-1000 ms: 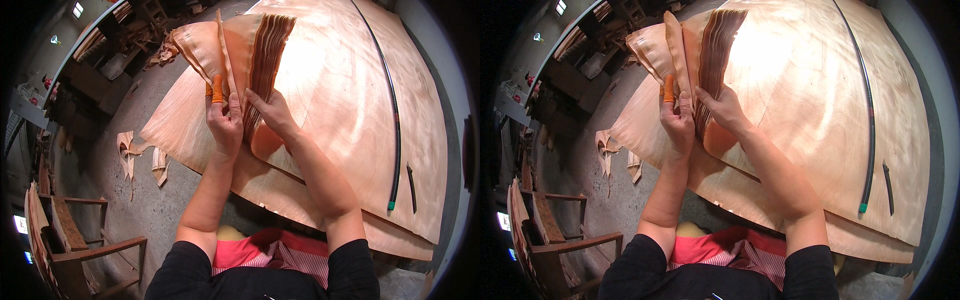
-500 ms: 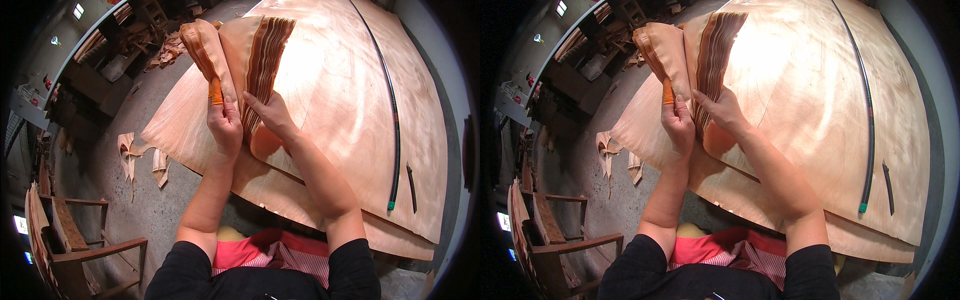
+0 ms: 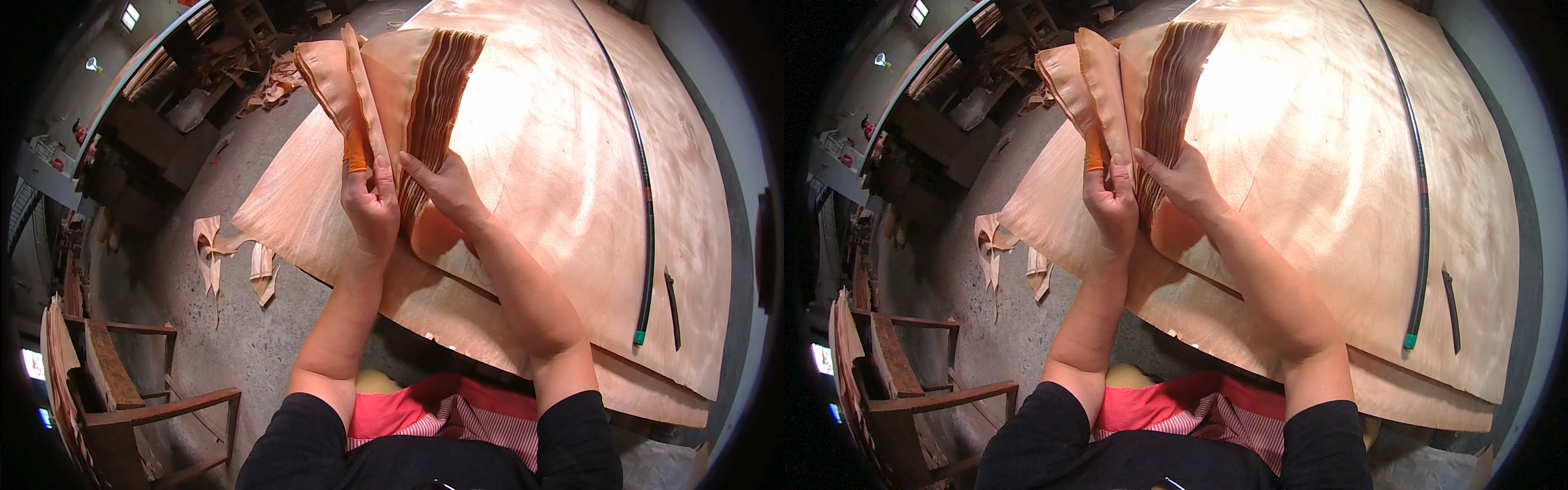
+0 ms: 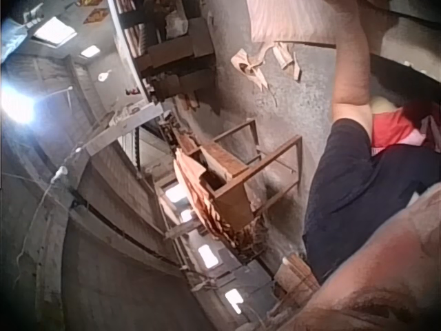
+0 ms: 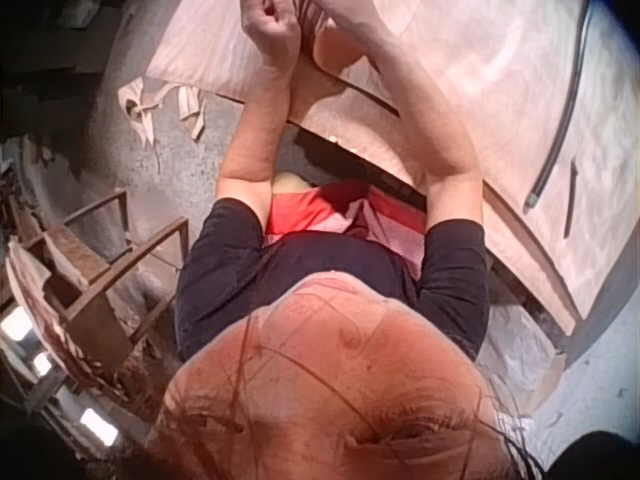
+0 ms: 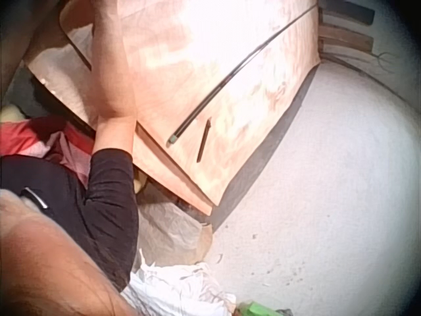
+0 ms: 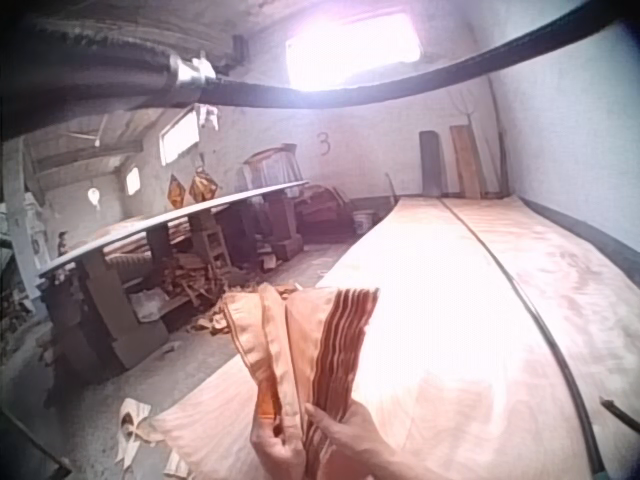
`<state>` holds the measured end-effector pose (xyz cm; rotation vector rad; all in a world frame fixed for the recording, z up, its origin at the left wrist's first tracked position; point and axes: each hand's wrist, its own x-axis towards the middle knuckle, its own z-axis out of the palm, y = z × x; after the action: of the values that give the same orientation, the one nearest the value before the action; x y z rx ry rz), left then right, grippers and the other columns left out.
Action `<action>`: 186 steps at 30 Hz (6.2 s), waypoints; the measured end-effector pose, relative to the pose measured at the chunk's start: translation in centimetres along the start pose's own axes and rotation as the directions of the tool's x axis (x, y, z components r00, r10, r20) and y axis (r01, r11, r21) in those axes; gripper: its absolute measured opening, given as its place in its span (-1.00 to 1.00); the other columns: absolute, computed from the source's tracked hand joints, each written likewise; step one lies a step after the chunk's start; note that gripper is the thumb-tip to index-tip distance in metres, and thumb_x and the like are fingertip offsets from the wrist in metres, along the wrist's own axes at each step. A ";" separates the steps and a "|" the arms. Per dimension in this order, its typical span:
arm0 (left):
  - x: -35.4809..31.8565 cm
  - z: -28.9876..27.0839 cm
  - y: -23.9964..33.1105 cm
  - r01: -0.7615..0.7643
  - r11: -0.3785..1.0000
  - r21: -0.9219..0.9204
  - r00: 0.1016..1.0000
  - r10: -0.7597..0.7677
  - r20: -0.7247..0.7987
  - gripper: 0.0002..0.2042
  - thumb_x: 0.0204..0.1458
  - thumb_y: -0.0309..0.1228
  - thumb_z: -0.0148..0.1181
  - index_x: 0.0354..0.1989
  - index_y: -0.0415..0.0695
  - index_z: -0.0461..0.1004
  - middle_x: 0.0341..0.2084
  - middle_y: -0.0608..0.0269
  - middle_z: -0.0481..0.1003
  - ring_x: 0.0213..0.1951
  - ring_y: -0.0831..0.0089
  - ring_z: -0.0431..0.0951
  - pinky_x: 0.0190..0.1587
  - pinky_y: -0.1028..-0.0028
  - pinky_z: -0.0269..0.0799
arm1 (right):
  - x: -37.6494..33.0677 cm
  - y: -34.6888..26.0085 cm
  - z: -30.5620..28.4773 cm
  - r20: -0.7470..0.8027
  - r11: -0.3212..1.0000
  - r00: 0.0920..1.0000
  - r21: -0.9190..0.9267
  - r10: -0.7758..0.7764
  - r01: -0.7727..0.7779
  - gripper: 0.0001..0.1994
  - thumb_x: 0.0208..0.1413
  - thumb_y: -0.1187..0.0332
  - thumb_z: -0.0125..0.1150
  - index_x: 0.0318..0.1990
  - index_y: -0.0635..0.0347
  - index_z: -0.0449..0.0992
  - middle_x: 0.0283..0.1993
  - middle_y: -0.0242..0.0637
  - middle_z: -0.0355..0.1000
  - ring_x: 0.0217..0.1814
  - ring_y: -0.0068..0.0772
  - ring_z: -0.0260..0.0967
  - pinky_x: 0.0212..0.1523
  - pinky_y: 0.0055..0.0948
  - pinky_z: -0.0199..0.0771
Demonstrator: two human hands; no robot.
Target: The person uses a utility knife to score and peel thin wood veneer sheets from a large curved board. They lift and separate the veneer layers, then place the sheets on a stack on the floor.
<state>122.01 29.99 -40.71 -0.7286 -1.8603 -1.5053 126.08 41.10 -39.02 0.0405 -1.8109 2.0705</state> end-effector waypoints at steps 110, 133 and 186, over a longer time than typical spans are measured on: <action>0.1 0.2 1.4 0.173 0.906 -0.388 0.985 -0.157 0.072 -0.53 -0.02 -0.53 0.12 0.07 -0.42 0.18 0.02 -0.01 0.27 -0.12 0.38 0.44 -0.22 0.50 0.48 | 0.1 0.2 -0.2 0.031 0.998 1.000 0.064 0.006 -0.008 -0.63 0.10 0.20 0.09 -0.09 0.37 0.37 -0.23 -0.24 0.43 -0.19 -0.53 0.32 -0.17 -0.54 0.35; 0.2 -0.2 0.8 -0.065 0.989 -0.135 0.997 0.072 0.041 -0.58 0.05 -0.45 0.02 0.07 -0.41 0.20 0.02 -0.14 0.26 0.03 0.12 0.33 -0.07 0.42 0.33 | 0.1 0.2 -0.1 0.025 0.997 0.998 0.050 0.056 -0.057 -0.62 0.05 0.21 0.16 -0.08 0.32 0.38 -0.23 -0.34 0.41 -0.19 -0.60 0.29 -0.19 -0.59 0.34; -0.3 0.0 0.9 0.047 0.996 -0.070 0.997 -0.044 0.056 -0.66 0.01 -0.56 -0.10 0.00 -0.38 0.27 -0.13 -0.13 0.36 -0.11 0.20 0.44 -0.19 0.41 0.40 | 0.0 -0.2 -0.4 0.035 1.000 0.999 0.008 0.005 -0.005 -0.66 0.11 0.23 0.07 -0.08 0.31 0.38 -0.20 -0.33 0.42 -0.14 -0.59 0.29 -0.12 -0.56 0.31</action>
<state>122.91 30.12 -40.34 -0.7721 -1.8833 -1.6022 126.22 41.54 -38.93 0.0748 -1.8246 2.0936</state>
